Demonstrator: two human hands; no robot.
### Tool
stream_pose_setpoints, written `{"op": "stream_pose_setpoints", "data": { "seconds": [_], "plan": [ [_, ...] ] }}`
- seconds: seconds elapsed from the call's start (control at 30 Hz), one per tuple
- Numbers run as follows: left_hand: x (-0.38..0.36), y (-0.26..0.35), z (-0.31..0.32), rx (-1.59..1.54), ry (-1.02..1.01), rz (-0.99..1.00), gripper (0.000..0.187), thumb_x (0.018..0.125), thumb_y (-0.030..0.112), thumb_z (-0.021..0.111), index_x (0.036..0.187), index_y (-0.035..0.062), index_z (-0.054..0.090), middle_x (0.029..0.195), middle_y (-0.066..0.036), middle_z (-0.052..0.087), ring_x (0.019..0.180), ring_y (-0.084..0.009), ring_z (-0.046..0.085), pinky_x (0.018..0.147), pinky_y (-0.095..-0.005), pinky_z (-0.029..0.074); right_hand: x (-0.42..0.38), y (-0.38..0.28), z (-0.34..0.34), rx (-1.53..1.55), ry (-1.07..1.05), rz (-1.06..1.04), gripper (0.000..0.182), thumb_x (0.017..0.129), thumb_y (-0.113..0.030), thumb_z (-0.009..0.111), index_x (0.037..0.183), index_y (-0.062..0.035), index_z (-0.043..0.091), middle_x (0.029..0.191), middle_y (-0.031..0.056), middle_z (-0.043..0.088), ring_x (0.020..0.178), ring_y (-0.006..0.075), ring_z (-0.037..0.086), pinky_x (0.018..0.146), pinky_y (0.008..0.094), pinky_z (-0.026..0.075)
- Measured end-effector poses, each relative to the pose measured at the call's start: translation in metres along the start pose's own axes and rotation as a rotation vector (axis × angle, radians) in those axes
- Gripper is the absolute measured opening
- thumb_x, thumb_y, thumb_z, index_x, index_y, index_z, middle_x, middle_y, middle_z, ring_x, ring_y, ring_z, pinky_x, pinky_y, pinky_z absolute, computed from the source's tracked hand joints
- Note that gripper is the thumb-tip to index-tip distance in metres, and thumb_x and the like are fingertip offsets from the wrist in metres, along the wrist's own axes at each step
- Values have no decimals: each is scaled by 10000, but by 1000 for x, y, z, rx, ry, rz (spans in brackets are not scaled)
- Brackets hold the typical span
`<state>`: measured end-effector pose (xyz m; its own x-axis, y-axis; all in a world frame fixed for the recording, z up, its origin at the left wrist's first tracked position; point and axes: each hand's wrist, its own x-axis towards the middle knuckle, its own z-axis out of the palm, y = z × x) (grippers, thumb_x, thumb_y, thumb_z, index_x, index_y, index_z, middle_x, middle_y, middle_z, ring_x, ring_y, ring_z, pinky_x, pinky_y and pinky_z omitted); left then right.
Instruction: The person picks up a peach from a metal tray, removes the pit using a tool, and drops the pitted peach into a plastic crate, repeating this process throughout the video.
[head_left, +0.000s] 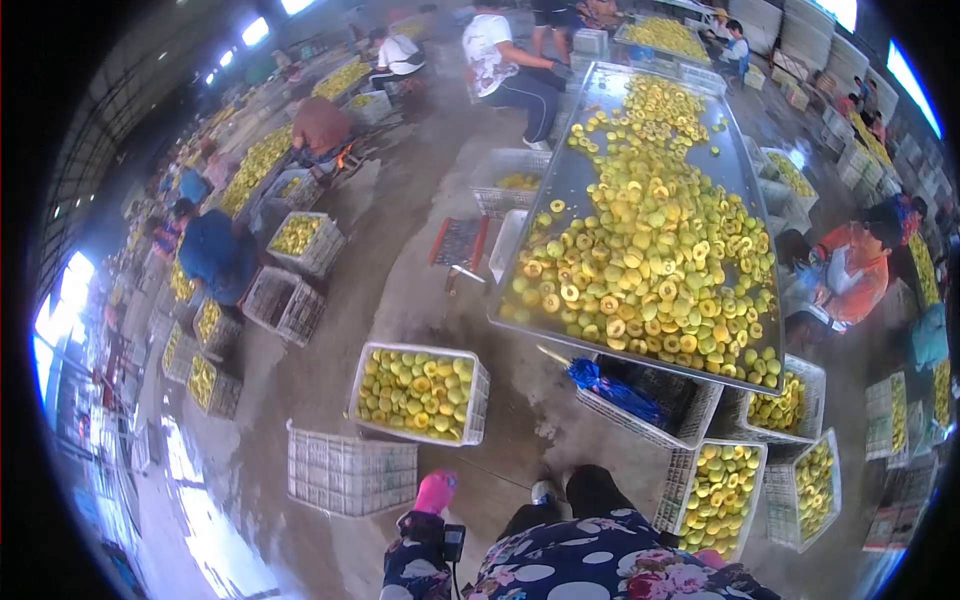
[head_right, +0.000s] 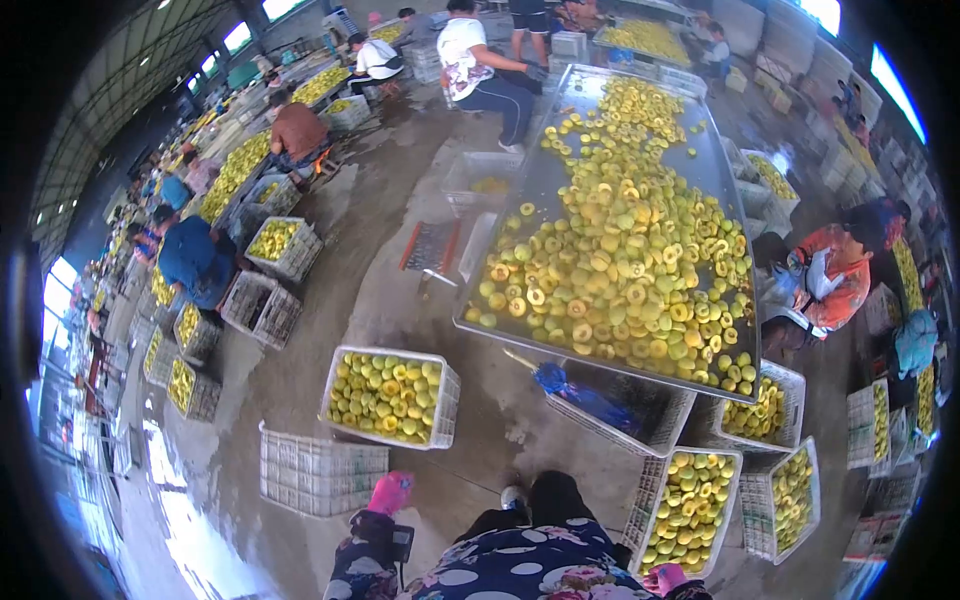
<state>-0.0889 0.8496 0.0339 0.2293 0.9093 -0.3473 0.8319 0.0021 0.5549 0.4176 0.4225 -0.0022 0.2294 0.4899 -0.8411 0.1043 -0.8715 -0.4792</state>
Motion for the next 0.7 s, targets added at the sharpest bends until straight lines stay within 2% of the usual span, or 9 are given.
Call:
{"op": "stream_pose_setpoints", "data": {
  "seconds": [0.13, 0.17, 0.27, 0.3, 0.4, 0.43, 0.53, 0.57, 0.7],
  "plan": [
    [117, 44, -38, -148, 42, 163, 233, 815, 256, 598, 958, 78, 642, 844, -154, 647, 780, -273, 629, 683, -353, 479, 50, -37, 22, -139, -38, -42, 219, 821, -189, 492, 843, 16, 565, 747, 172, 605, 648, 279, 611, 540, 400, 505],
    [134, 65, -48, -227, 1, 55, 251, 808, 244, 612, 979, 62, 635, 862, -126, 661, 798, -251, 635, 688, -329, 477, 68, -42, 27, -248, -62, -116, 221, 821, -191, 492, 849, 17, 562, 751, 176, 605, 652, 283, 612, 544, 404, 507],
    [186, 64, -62, -252, 13, -9, 263, 798, 234, 625, 985, 48, 632, 862, -97, 669, 800, -221, 634, 704, -317, 480, 136, -64, 32, -702, -100, -563, 228, 820, -195, 492, 869, 19, 555, 763, 189, 606, 665, 294, 614, 557, 417, 513],
    [207, 39, -54, -150, 1, -10, 313, 764, 143, 654, 1060, 50, 619, 950, -78, 664, 864, -168, 631, 758, -298, 488, 160, -77, 33, -745, -81, -680, 231, 820, -196, 492, 875, 20, 552, 767, 193, 606, 669, 297, 615, 562, 421, 515],
    [231, -5, -59, -325, -3, 92, 270, 770, 153, 665, 1023, 66, 627, 866, -77, 661, 777, -154, 614, 728, -284, 484, 168, -211, 26, 603, -58, 39, 309, 873, -285, 479, 1027, -23, 536, 922, 160, 621, 749, 287, 613, 713, 436, 515],
    [230, 18, -80, -476, -59, -167, 268, 769, 85, 648, 1034, 54, 618, 862, -61, 654, 770, -155, 611, 718, -273, 487, 173, -247, 22, 619, -35, 37, 311, 876, -279, 474, 1042, -22, 528, 932, 159, 619, 755, 285, 613, 717, 436, 515],
    [244, 10, -111, -514, -26, -205, 273, 768, 38, 629, 1040, 37, 609, 844, -46, 647, 721, -136, 598, 646, -249, 484, 185, -302, 11, 652, -16, 48, 319, 881, -268, 464, 1083, -23, 504, 949, 156, 616, 766, 280, 614, 725, 436, 514],
    [248, 12, -120, -717, -68, -280, 292, 766, 17, 619, 1058, 18, 595, 849, -53, 647, 676, -107, 583, 573, -223, 460, 193, -306, 6, 662, -40, 60, 323, 882, -267, 465, 1093, -25, 497, 948, 155, 616, 766, 278, 615, 725, 436, 514],
    [285, 7, -137, -730, -67, -292, 300, 775, 17, 612, 1073, -2, 583, 827, -51, 649, 647, -96, 576, 547, -215, 451, 214, -300, 6, 822, 43, 177, 331, 871, -299, 481, 1075, -39, 503, 929, 136, 614, 784, 266, 600, 727, 445, 498]
  ]
}}
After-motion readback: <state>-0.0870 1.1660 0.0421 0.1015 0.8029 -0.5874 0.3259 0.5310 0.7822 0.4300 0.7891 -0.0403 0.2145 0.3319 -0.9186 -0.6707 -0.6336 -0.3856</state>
